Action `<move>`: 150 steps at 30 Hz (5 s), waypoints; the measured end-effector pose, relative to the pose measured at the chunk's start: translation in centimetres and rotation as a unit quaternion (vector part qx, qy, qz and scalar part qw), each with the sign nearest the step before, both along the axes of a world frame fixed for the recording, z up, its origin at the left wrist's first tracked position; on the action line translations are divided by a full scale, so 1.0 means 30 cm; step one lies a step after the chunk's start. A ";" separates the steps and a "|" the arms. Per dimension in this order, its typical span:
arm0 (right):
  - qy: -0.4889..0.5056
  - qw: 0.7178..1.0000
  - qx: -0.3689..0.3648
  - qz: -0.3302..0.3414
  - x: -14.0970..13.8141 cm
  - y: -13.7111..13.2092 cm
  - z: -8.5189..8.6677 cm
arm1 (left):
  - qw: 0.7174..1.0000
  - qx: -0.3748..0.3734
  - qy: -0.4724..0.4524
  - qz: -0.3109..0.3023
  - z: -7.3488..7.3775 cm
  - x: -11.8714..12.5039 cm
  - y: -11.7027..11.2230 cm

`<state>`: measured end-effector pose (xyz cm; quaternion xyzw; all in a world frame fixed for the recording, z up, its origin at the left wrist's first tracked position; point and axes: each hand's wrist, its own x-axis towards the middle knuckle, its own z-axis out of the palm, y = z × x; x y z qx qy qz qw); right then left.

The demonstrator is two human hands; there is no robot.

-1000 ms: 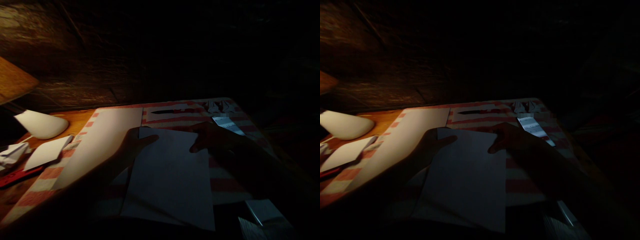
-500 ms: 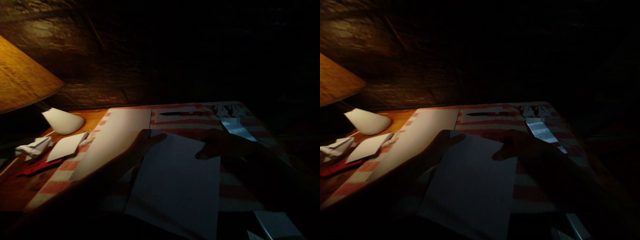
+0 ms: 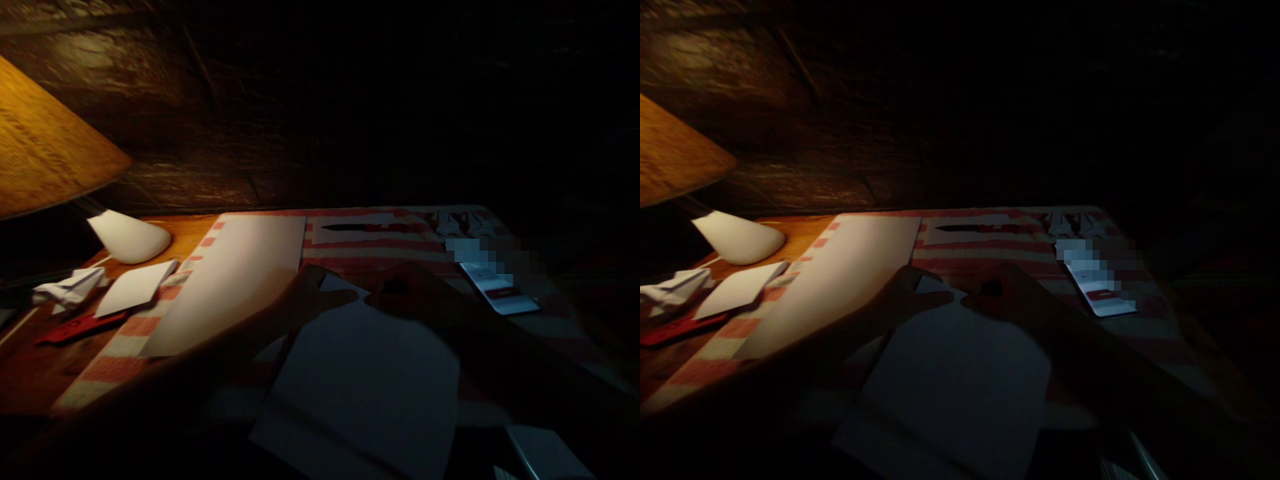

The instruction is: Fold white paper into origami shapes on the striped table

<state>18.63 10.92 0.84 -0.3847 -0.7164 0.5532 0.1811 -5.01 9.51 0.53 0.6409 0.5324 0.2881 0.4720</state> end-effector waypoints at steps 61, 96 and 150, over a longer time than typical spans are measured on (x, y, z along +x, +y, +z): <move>0.077 0.983 -0.154 -0.069 0.074 0.030 0.000 | 0.995 -0.078 -0.027 0.064 0.038 -0.109 0.020; 0.183 0.935 -0.078 -0.295 0.045 0.021 -0.003 | 0.966 -0.143 -0.155 0.148 0.091 -0.097 0.007; 0.049 0.970 0.010 -0.239 0.087 0.052 0.002 | 0.975 -0.040 -0.134 0.175 0.058 -0.172 0.093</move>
